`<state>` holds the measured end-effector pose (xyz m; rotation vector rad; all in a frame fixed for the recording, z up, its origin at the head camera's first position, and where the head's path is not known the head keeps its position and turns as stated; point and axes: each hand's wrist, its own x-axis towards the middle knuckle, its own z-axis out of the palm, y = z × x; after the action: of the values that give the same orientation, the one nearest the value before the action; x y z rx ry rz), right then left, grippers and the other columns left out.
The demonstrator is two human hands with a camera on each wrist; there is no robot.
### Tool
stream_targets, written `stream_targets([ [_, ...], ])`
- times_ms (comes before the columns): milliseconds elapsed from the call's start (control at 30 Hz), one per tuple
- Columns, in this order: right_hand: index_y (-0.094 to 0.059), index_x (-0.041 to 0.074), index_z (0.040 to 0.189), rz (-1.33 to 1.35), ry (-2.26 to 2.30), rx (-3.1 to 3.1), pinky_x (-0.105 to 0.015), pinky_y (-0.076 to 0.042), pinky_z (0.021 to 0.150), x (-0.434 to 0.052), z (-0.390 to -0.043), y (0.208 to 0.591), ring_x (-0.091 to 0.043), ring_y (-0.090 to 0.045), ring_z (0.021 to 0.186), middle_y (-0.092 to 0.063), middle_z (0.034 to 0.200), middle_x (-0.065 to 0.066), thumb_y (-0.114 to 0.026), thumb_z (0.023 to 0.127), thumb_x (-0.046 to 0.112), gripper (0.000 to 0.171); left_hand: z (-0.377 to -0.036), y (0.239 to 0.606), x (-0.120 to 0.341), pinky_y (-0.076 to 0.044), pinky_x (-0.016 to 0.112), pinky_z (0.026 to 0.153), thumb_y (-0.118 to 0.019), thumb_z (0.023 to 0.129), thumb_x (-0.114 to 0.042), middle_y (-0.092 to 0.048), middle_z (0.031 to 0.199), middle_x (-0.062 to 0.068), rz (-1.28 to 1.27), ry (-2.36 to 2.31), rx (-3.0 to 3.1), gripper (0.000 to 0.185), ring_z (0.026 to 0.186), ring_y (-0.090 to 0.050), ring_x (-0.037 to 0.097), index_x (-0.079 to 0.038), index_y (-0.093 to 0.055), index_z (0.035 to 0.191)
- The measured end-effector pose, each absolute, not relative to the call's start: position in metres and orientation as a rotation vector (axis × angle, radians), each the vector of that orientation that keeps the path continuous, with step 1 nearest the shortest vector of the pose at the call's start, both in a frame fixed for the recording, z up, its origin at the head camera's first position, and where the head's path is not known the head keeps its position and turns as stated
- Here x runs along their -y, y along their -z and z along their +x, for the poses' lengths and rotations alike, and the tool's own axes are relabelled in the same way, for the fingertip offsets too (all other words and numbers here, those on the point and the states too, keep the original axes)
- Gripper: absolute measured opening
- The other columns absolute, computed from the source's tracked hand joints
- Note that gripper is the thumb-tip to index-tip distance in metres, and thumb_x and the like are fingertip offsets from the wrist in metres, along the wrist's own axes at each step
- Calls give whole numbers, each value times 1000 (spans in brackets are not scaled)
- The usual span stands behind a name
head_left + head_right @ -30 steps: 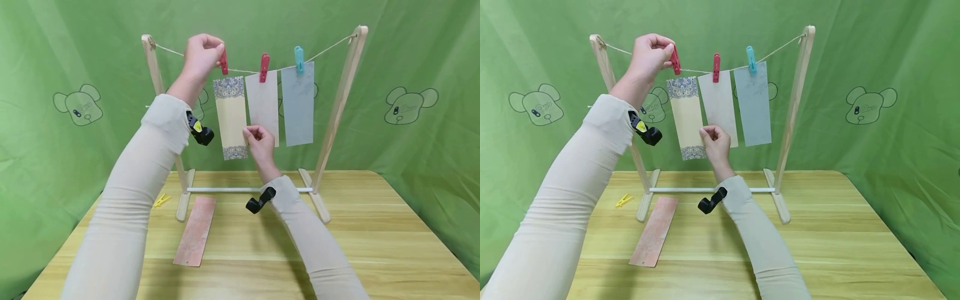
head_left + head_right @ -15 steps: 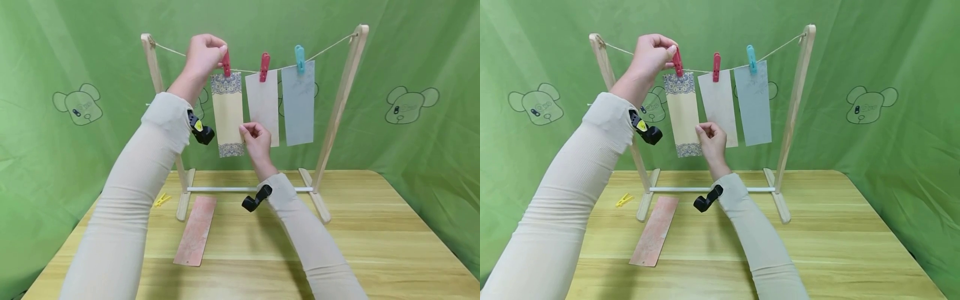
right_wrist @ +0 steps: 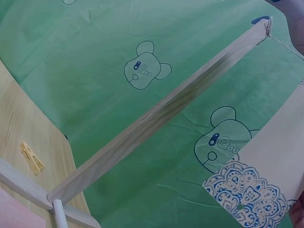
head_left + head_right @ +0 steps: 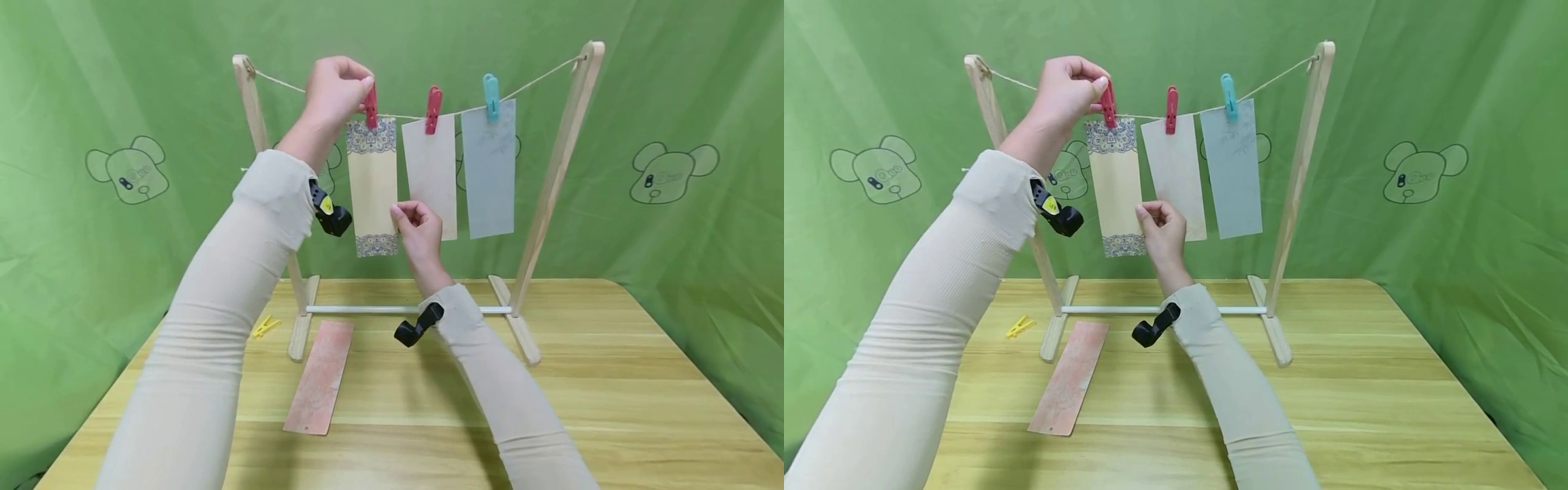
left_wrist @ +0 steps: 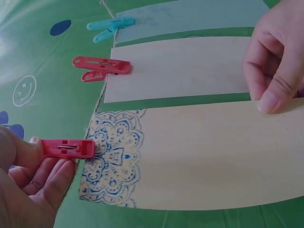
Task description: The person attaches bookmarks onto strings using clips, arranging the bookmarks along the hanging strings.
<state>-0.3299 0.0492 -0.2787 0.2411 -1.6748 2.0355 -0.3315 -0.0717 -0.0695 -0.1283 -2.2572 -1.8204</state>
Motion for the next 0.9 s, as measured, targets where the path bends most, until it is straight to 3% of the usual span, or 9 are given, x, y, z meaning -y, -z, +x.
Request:
stream_targets([
  [200, -63, -6, 96, 248, -2023, 1694, -14, -42, 58, -46, -330, 276, -7, -48, 66, -57, 76, 3, -68, 85, 6, 17, -331, 70, 72, -49, 19, 84, -59, 92, -9, -60, 109, 0, -111, 1777, 2301, 12, 97, -56, 13, -8, -64, 103],
  [433, -64, -4, 94, 226, -2056, 1684, -15, -42, 59, -46, -331, 275, -7, -48, 67, -57, 76, 3, -69, 85, 7, 15, -331, 69, 70, -48, 18, 84, -59, 92, -9, -60, 113, 1, -118, 1719, 2377, 20, 100, -54, 13, -7, -65, 110],
  [667, -64, -3, 92, 223, -2046, 1686, -15, -41, 58, -46, -332, 276, -8, -48, 66, -57, 75, 3, -69, 85, 7, 13, -331, 72, 71, -48, 18, 80, -59, 92, -9, -60, 114, 1, -149, 1735, 2371, 23, 89, -54, 12, -6, -64, 115],
  [900, -65, -1, 93, 248, -2065, 1686, -14, -44, 60, -47, -333, 276, -8, -50, 68, -58, 76, 3, -69, 84, 7, 13, -328, 71, 74, -50, 19, 83, -63, 90, -11, -62, 106, 4, -167, 1851, 2291, 24, 90, -57, 13, -5, -65, 114],
])
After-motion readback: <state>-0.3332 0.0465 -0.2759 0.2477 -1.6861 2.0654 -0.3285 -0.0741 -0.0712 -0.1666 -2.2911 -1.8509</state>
